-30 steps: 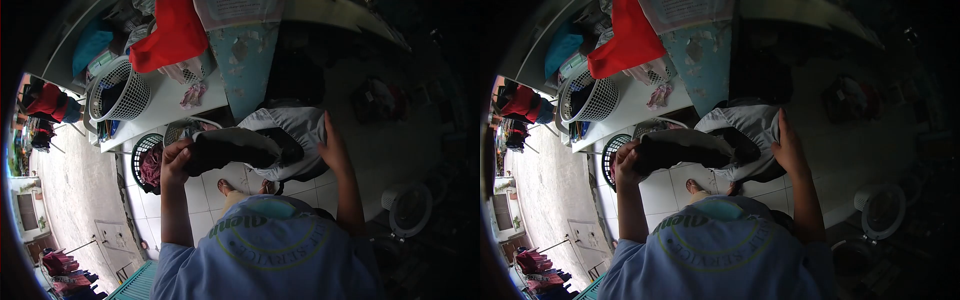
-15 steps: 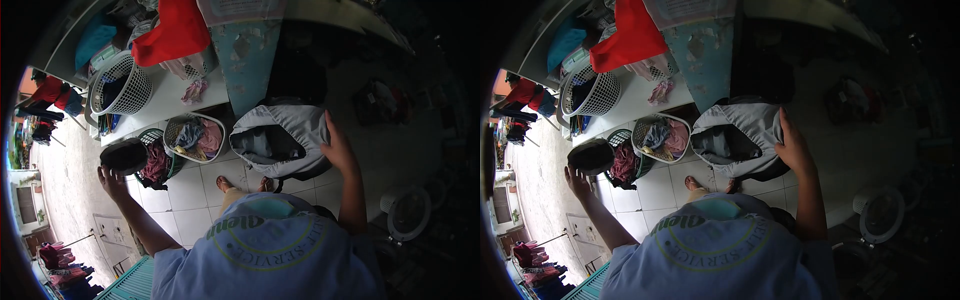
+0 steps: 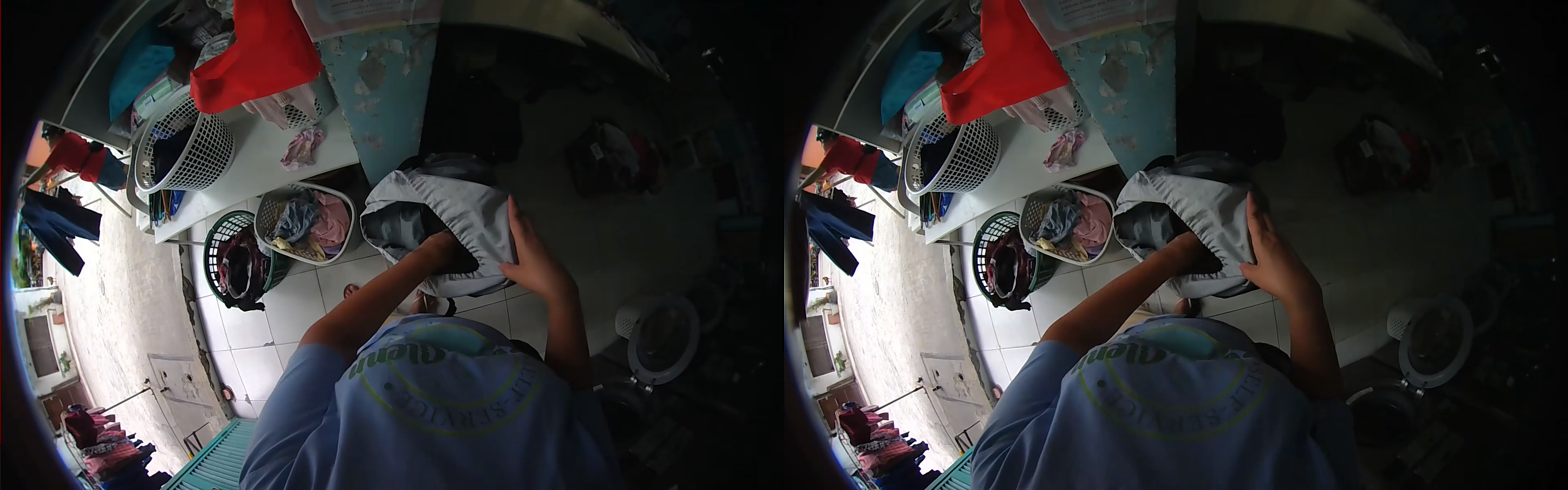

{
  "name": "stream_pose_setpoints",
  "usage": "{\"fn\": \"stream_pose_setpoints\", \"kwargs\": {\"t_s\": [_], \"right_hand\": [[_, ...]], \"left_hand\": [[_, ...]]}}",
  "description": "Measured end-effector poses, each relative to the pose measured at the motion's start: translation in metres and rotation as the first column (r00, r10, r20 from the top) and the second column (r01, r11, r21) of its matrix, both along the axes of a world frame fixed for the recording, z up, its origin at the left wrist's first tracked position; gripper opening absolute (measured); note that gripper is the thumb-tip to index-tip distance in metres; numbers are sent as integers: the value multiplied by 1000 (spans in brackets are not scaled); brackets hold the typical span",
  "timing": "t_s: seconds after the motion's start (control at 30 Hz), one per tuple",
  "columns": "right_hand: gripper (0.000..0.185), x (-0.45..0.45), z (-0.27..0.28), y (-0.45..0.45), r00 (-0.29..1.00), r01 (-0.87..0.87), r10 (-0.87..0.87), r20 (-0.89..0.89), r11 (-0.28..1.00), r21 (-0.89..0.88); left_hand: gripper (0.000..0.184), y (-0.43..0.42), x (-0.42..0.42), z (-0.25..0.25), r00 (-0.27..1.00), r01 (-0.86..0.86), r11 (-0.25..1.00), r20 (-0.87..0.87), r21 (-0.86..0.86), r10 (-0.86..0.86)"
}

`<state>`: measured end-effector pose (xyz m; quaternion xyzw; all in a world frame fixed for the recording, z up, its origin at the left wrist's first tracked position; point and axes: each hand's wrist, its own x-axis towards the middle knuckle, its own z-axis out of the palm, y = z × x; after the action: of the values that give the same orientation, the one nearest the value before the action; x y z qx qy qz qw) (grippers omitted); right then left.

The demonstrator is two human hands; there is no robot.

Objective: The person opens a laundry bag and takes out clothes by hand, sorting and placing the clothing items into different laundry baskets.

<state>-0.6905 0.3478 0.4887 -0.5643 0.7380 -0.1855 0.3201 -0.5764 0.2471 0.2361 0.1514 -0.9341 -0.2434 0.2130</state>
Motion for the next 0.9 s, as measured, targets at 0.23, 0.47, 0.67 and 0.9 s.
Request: {"fn": "stream_pose_setpoints", "kwargs": {"t_s": [0.23, 0.47, 0.67, 0.9], "right_hand": [[98, -8, -5, 5, 997, 72, -71, 15, 993, -90], [97, -20, 1, 5, 993, 116, -113, 31, 988, -105], [98, -15, -2, -10, 994, 103, -100, 36, 990, -91], [98, -16, 1, -18, 992, 124, -117, 43, 973, -197]], "left_hand": [[29, -7, 21, 70, 705, 195, 946, 633, 259, -319], [14, -53, 104, 143, 985, 170, 113, -173, 979, 24], [17, -43, 143, 210, 773, 564, -80, -491, 822, 403], [54, -68, 214, 284, 321, 849, 206, -784, 487, 531]]}}
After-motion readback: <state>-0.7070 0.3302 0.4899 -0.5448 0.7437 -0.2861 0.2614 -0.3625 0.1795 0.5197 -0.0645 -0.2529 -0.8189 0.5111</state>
